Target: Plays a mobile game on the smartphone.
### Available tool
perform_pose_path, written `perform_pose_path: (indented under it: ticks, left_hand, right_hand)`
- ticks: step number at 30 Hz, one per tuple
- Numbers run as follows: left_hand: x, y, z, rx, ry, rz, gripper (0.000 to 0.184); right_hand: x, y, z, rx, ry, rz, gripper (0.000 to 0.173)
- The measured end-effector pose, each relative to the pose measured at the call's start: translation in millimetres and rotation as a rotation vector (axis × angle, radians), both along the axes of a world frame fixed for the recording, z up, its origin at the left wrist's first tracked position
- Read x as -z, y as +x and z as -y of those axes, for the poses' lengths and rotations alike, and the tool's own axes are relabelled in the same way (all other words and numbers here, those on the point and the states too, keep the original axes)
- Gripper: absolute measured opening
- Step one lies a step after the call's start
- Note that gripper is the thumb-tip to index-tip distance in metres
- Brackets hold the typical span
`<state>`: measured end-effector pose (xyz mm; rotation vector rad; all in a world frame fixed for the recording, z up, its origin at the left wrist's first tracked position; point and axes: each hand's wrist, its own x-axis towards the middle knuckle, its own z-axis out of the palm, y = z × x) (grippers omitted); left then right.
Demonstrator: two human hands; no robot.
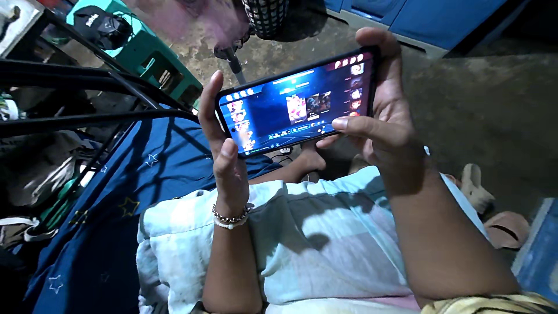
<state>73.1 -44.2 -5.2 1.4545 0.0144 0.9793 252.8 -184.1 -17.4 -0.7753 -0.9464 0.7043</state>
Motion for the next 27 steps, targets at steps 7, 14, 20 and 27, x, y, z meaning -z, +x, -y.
perform_pose_path:
  ticks: [7,14,20,27]
  left_hand:
    - [1.3,-1.8,-0.7,0.101,-0.124,0.016,0.072]
    - [0.0,-2.4,1.5,0.111,-0.133,0.033,0.071]
    - [0.4,-2.7,1.6,0.106,-0.126,0.037,0.073]
    - [-1.4,-4.0,3.9,0.014,-0.012,0.004,0.075]
  right_hand:
    - [-1.9,-1.3,1.6,-0.005,-0.021,-0.016,0.081]
    - [0.6,-1.1,0.0,0.012,-0.014,0.027,0.081]
    - [1.8,-0.9,-1.7,0.009,-0.008,0.017,0.080]
    - [4.4,-2.0,-1.8,-0.055,-0.002,-0.091,0.075]
